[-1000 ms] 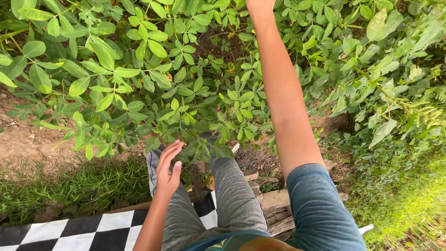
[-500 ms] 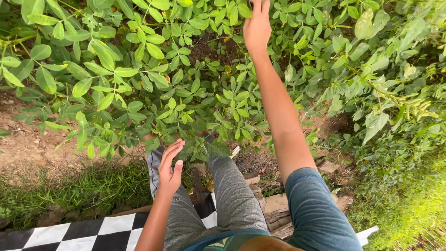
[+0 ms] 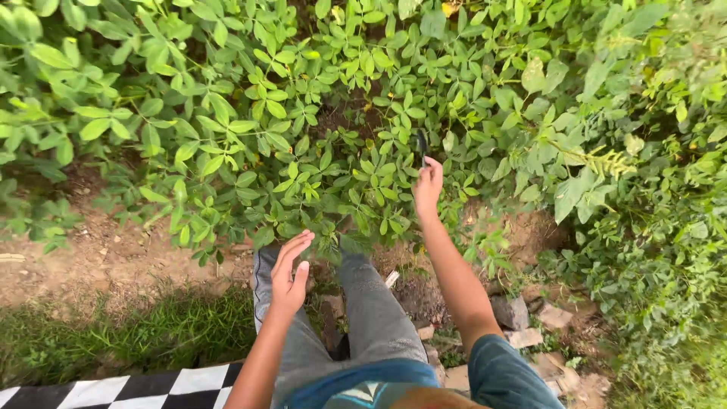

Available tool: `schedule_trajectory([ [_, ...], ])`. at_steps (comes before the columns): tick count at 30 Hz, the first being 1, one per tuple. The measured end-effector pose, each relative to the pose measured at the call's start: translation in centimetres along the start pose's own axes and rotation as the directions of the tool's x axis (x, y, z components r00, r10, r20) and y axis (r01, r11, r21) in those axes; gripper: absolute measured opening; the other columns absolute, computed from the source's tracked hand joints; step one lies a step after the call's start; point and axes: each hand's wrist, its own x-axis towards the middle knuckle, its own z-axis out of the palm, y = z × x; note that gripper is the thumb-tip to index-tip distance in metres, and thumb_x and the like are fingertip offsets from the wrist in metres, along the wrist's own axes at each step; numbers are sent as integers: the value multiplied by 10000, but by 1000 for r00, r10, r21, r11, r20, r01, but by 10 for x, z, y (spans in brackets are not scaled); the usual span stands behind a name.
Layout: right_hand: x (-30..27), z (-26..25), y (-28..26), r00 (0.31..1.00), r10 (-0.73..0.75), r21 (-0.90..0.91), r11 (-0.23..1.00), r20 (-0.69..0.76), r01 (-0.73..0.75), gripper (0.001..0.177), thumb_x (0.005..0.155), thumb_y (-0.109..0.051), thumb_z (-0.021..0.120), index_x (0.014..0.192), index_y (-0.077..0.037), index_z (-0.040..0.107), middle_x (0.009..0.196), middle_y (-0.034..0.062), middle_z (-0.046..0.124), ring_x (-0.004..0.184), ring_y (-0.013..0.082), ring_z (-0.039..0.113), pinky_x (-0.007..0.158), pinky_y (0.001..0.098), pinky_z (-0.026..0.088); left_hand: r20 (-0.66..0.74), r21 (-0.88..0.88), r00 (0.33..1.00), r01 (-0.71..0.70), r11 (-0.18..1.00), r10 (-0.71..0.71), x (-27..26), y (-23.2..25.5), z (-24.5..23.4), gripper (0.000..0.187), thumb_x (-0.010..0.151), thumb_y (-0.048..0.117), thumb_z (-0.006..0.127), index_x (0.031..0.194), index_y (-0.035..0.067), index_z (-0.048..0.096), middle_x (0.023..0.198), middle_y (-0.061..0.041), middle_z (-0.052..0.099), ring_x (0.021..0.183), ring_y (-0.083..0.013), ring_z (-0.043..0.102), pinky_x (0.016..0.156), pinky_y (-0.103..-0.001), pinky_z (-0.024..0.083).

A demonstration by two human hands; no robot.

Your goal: Checking and tending to plants in a garden area while carrying a spoon and checking a container of liquid.

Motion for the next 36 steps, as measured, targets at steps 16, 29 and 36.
schedule_trajectory([
  [16, -113, -41, -164, 986, 74, 443, 886, 148, -133, 350, 944, -79, 510, 1283, -132, 581, 877, -19, 536, 569, 61, 416, 437, 217, 307, -326, -108, 915, -288, 952, 240, -77, 114, -19, 368, 1061, 144, 488, 1371, -33, 576, 1431, -159, 595, 1388, -276, 543, 1221, -404, 367],
  [29, -151, -82, -182, 966, -106, 446, 895, 234, -9, 289, 968, -78, 538, 1248, -118, 600, 853, -6, 527, 554, 57, 386, 434, 225, 298, -527, 127, 745, -408, 904, 410, -126, 195, -27, 304, 1088, 127, 474, 1321, -15, 607, 1368, -129, 633, 1291, -238, 599, 1139, -358, 445],
  [36, -151, -85, -184, 969, -54, 496, 865, 241, -75, 291, 966, -109, 546, 1253, -111, 597, 837, 1, 525, 527, 73, 396, 418, 238, 306, -272, 262, 809, -459, 849, 521, -122, 218, 12, 292, 1006, 75, 543, 1267, 2, 652, 1347, -155, 661, 1305, -283, 604, 1157, -385, 422],
])
